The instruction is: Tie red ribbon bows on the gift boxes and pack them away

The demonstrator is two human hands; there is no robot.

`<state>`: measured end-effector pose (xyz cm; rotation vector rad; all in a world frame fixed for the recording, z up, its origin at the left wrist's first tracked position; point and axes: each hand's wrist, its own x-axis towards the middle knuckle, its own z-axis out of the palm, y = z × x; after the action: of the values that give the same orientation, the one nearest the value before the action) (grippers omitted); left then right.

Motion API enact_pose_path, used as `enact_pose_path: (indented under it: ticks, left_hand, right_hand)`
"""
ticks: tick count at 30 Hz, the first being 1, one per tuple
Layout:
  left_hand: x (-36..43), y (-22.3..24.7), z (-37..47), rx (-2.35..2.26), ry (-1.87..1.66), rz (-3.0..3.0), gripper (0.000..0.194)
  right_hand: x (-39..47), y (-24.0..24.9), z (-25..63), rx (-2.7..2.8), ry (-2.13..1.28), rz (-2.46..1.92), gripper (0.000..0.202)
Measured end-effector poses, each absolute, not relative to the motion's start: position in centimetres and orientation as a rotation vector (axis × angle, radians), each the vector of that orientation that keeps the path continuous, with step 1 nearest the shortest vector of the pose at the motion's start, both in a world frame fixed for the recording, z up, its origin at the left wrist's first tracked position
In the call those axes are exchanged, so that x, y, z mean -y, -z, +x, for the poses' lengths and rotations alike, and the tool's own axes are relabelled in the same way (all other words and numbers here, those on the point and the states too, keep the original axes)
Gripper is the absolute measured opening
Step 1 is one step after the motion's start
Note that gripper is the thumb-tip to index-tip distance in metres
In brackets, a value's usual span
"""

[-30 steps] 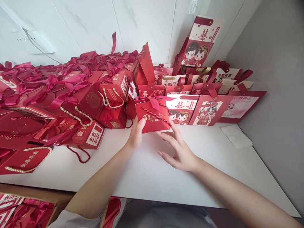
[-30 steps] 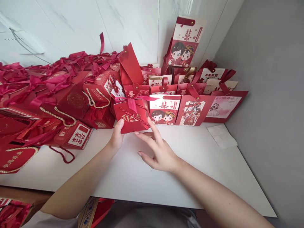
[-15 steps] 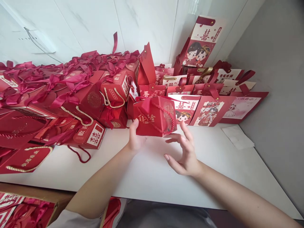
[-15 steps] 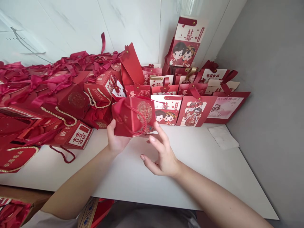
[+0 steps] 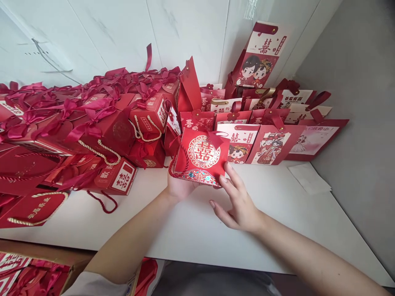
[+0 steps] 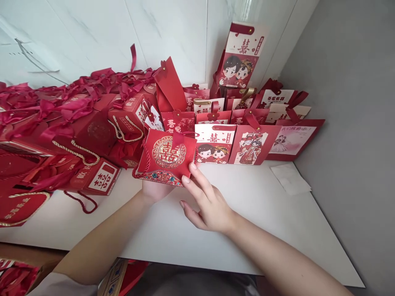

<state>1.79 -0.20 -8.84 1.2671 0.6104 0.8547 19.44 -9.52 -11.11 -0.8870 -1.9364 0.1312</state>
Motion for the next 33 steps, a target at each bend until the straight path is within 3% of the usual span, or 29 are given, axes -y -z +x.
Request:
enact_pose_path:
  ticks: [3,6,7,10,11,14,19,25,27,33]
  left_hand:
    - [0.0,8.8,1.8,-0.562,-0.840,1.099,0.089]
    - [-0.6,8.5,1.0,-0.616,-1.075,1.197,0.077]
    - [-0.9,8.4,0.6,-0.632,-1.147,1.322,0.080]
    - [-1.6,7.5,-0.9,-0.611,-1.152,1.767,0.116]
    - [-1.8,7.3,-1.4,-0.593,-1.112,1.862,0.118]
    - [-2.3,7.0,-2.2,-0.582,-1.086,1.846,0.100]
    - [-4.0,7.4,-2.5,-0.906,-1.024,1.571,0.089]
    - [-4.4,6.5,-3.5,-1.164,-0.708,1.628,0.017]
    - [-4.0,6.1,-3.7,-1.144,-0.652,1.640,0.022]
    - [-3.3,6.3,-3.8,-0.978,-0.447,1.711,0.041]
  right_hand:
    - [9.5,10.9,19.8,1.883,-0.271,-0.908,0.084]
    - [9.1,10.7,20.0,1.741,-0.577,-0.904,0.073]
    - [8.9,10.6,20.1,1.668,-0.703,-0.895,0.072]
    - [8.0,10.4,19.9,1.391,-1.024,-0.884,0.061]
    - [7.7,10.4,19.9,1.307,-1.101,-0.900,0.056]
    - [6.8,10.4,20.1,1.208,-1.268,-0.973,0.049]
    - [5.6,10.8,21.3,1.310,-1.309,-1.060,0.050]
    - [4.9,10.6,23.2,1.339,-1.177,-1.300,0.026]
    - [4.8,10.2,23.9,1.317,-1.168,-1.331,0.021]
    - [4.6,9.0,24.8,1.127,-1.331,-1.234,0.037]
